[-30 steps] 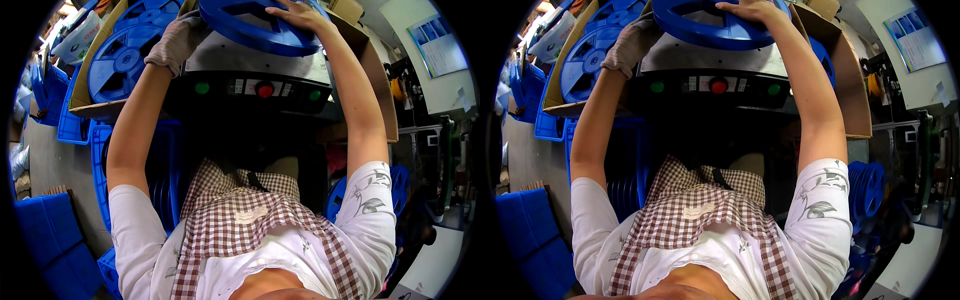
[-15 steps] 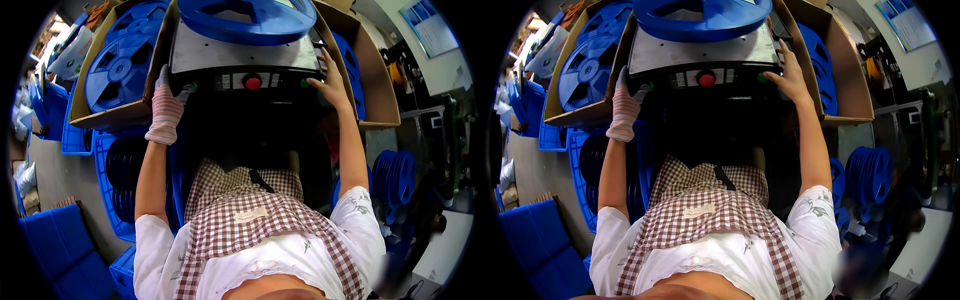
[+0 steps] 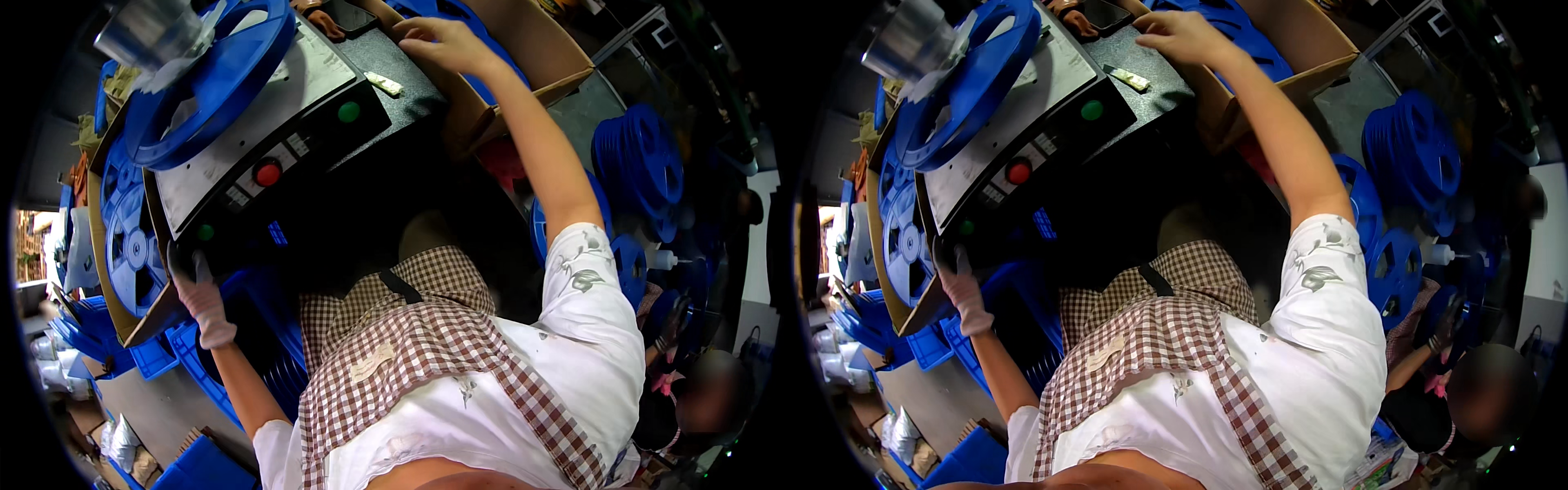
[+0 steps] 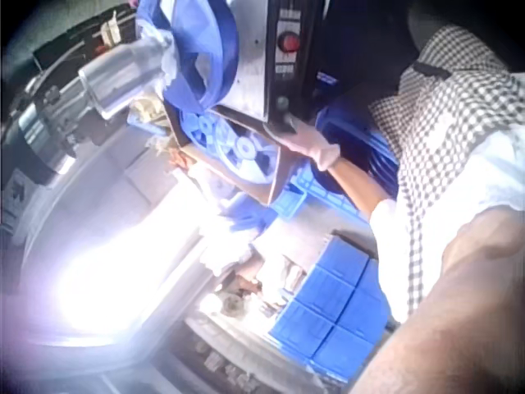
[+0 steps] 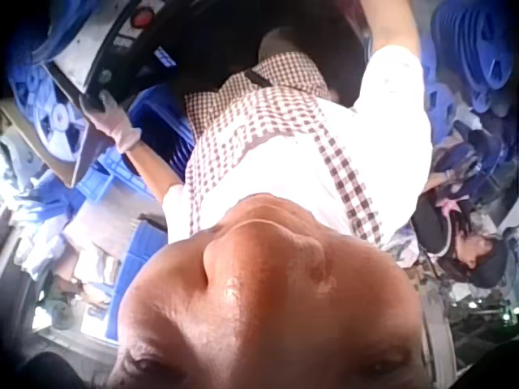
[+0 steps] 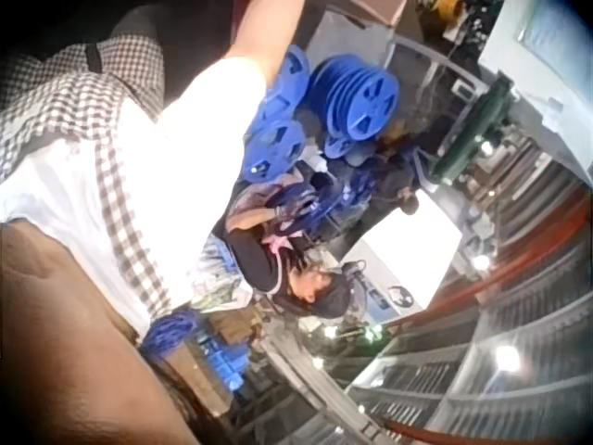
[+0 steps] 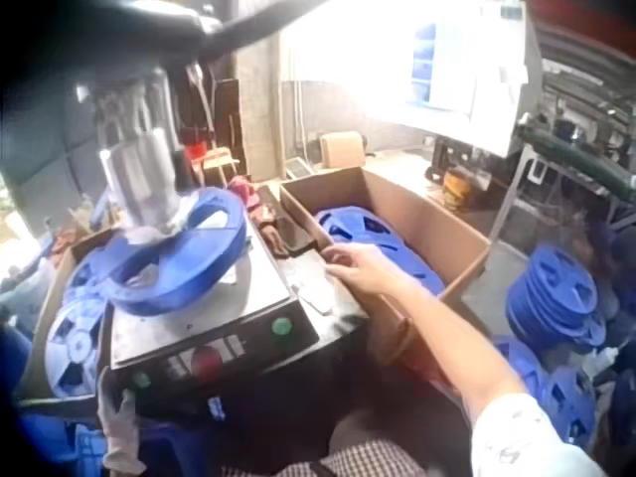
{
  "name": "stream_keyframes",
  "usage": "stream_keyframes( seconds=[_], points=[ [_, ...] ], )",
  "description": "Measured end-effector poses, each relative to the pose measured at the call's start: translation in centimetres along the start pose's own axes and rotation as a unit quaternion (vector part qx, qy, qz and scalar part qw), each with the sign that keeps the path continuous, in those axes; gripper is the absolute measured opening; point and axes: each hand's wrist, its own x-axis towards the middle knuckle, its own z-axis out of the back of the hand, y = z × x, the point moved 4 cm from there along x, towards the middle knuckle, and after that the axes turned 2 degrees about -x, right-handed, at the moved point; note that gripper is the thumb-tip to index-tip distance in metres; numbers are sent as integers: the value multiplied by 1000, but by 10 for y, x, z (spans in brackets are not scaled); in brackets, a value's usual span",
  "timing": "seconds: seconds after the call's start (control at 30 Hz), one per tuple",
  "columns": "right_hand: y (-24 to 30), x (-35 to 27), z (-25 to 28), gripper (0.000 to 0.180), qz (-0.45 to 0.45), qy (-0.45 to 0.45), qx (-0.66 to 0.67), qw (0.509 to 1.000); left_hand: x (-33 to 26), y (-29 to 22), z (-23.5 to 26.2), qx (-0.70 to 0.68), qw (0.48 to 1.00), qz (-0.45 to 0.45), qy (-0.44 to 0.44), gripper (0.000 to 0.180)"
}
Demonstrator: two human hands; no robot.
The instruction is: The person repeatedly picks up blue plastic circular parts from a blue crate, places them on a machine platform, presses a button, and then removes the parts to place them into a cardboard box. The process is repeated continuously throughout the video.
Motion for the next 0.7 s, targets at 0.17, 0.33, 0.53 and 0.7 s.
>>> stream_keyframes(
  seconds=[0.17, 0.33, 0.53, 0.7],
  points=[
    [-143, 16, 24, 43, -192, 125, -110, 967, -15, -7, 25, 16, 1000, -26, -4, 40],
    [-183, 14, -12, 37, -300, 281, -60, 910, -44, -47, 42, 1, 1000, 7, -11, 35],
    [-201, 35, -43, 45, -311, 243, 9, 919, -52, -81, 48, 71, 994, -79, -23, 37],
    [-144, 44, 4, 50, -324, 59, -113, 937, -46, -100, 74, 3, 971, -209, -116, 37]
  ],
)
